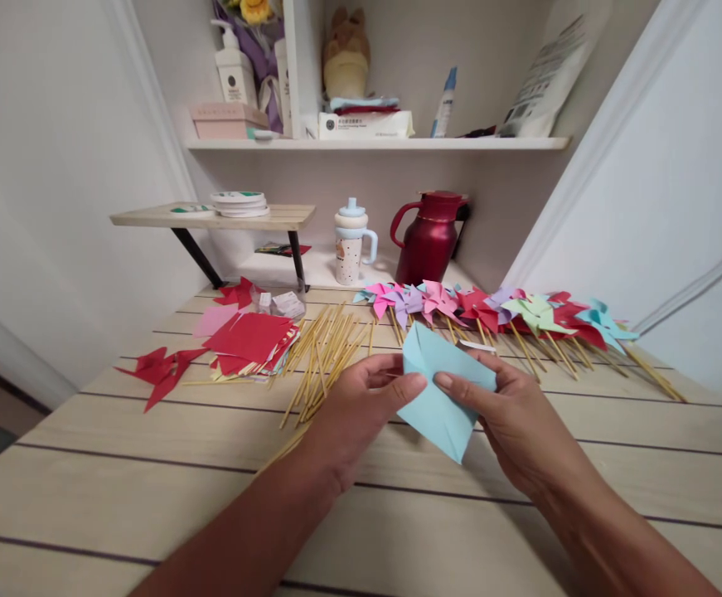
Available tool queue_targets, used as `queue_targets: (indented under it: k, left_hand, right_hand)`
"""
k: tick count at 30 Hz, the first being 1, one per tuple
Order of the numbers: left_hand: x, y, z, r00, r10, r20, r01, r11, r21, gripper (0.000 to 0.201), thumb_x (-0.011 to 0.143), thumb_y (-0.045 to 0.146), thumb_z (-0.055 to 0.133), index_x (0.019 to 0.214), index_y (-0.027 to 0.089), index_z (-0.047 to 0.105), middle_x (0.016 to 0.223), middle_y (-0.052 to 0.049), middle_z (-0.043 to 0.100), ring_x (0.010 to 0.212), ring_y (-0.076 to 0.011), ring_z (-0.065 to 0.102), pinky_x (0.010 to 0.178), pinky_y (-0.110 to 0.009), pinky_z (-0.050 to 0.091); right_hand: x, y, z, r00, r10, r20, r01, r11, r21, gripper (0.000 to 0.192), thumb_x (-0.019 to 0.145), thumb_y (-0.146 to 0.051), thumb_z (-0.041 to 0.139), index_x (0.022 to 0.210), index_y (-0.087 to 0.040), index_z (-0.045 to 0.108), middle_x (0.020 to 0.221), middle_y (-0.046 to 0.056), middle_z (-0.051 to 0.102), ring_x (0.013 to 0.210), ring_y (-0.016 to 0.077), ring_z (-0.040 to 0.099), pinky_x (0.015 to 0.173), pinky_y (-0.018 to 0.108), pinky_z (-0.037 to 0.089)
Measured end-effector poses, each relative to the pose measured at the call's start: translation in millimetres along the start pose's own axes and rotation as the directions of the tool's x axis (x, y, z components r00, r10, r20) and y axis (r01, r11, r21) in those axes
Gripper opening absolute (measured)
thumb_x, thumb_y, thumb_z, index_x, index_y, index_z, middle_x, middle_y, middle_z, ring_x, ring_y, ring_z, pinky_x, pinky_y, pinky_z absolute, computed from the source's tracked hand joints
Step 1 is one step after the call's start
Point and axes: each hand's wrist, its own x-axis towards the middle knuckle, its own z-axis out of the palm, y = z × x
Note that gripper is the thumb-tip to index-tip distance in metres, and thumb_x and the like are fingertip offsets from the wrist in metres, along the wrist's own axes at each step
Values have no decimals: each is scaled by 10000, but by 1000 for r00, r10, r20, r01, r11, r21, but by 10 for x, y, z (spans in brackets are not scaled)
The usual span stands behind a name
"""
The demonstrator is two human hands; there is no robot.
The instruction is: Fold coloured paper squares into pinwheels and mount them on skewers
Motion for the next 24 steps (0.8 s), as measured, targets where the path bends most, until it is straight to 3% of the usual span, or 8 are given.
queue_targets:
  k: [7, 16, 20, 24]
  left_hand:
    - [-15, -26, 43, 1000, -7, 4, 7, 1000, 4, 294, 705, 309, 795, 922, 123, 725, 890, -103, 732, 825, -222, 672, 791, -338, 497]
    - [-10, -53, 59, 989, 6, -148, 5, 997, 73, 224, 692, 328, 786, 629, 135, 690, 587, -16, 614, 533, -111, 504, 541, -243, 360]
    - [24, -74, 38, 981, -7, -196, 18, 998, 55, 211, 695, 324, 779, 709, 123, 718, 667, -49, 669, 573, -130, 551, 574, -256, 407]
    - [63, -63, -23, 961, 28, -276, -21, 999, 31, 226, 716, 318, 763, 800, 110, 733, 784, -87, 714, 656, -160, 604, 628, -274, 448]
  right_hand:
    - [-43, -3, 9, 1000, -4, 16, 5, 999, -45, 382, 614, -389, 885, 833, -202, 633, 691, -25, 668, 594, 123, 558, 555, 242, 430]
    - [-74, -5, 10, 998, -37, 44, 42, 993, -112, 354, 649, -419, 850, 824, -207, 628, 680, -17, 625, 593, 142, 540, 547, 261, 418]
    - [-103, -30, 33, 994, -91, 60, 99, 986, -131, 422, 741, -424, 789, 1090, -267, 613, 779, -10, 662, 642, 150, 575, 575, 263, 453]
    - [-182, -97, 133, 980, -169, 105, 175, 983, -51, 717, 808, -385, 730, 1426, -354, 369, 807, 0, 680, 779, 207, 656, 705, 334, 525]
